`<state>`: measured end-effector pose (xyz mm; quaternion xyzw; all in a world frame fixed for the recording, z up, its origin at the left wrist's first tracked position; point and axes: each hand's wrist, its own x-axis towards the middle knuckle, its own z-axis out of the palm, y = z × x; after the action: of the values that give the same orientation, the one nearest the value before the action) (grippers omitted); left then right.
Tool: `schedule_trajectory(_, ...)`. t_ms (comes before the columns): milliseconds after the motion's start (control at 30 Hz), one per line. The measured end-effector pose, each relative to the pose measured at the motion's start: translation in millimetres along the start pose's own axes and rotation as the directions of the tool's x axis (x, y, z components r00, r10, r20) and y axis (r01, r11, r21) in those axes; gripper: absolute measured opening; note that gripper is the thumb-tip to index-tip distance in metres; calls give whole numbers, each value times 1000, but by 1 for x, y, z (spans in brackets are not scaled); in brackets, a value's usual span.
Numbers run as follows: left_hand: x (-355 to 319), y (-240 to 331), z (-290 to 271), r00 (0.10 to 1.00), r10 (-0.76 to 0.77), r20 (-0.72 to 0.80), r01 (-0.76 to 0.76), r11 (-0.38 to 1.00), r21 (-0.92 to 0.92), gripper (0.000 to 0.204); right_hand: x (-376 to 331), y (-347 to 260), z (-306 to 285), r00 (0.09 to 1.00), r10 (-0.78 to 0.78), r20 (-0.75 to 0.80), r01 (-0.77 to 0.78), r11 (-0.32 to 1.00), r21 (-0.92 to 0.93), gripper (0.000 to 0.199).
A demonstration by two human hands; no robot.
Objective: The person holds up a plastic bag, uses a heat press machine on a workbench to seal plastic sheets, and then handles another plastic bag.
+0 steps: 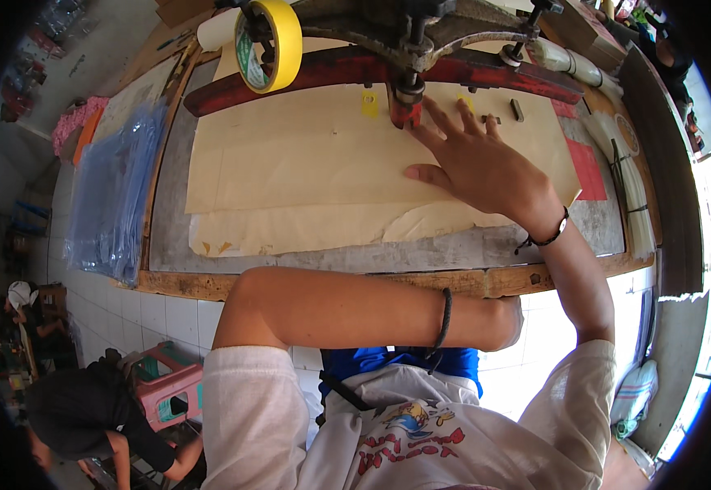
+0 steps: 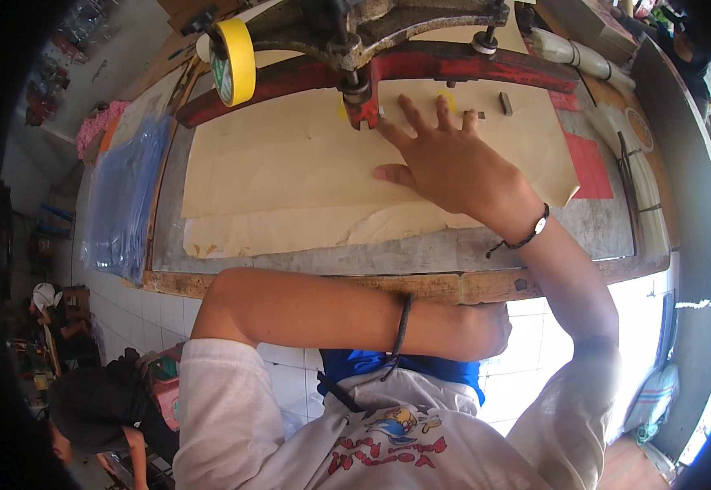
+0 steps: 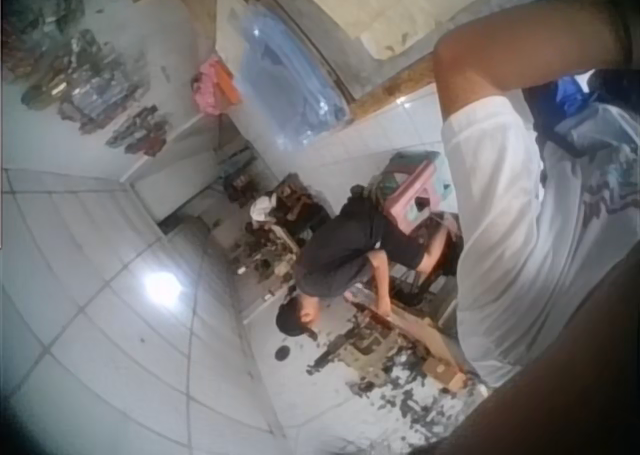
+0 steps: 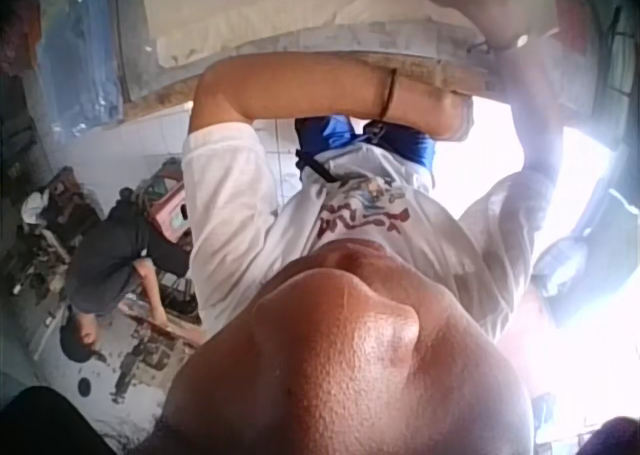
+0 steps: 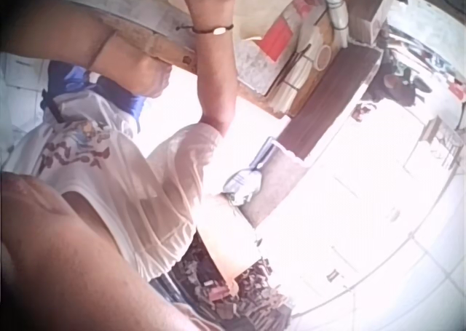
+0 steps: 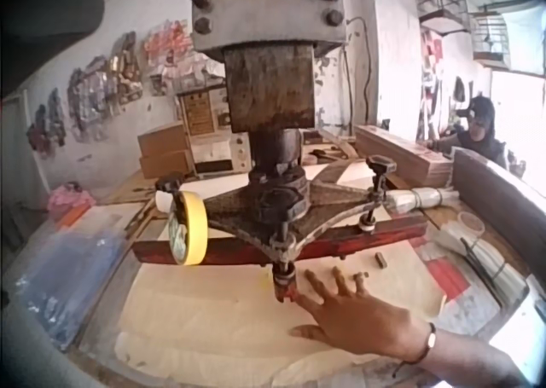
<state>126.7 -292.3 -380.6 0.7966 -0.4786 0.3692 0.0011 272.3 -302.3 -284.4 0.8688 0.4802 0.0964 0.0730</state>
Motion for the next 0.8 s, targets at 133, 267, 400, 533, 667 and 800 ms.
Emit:
schedule_trajectory(133, 1, -2, 0, 1000, 14, 6, -15, 999, 35, 19, -2, 1, 0, 1000, 10, 0, -10, 1000, 7, 68)
schedule_trajectory(267, 1, 3, 6, 999, 33, 7, -33, 999, 22, 19, -1, 0, -1, 1000, 9, 4, -9, 1000, 7, 67)
schedule_trajectory(400, -2, 9, 7, 1000, -19, 11, 20, 1000, -20, 18, -1, 1, 1, 1000, 1, -5, -1, 1000, 19, 67)
schedule_trajectory(533, 0, 5, 4, 1000, -19, 13, 19, 1000, 9, 17, -1, 0, 2, 1000, 2, 5, -2, 1000, 23, 68)
schedule_trajectory(667, 1, -1, 1, 999, 46, 17, -47, 998, 53, 16, -1, 0, -2, 999, 17, 31, -19, 998, 58, 68)
schedule_trajectory(800, 5, -7, -2, 980, 175, 95, -176, 984, 6, 14, 0, 2, 0, 995, 28, 94, -39, 992, 118, 69)
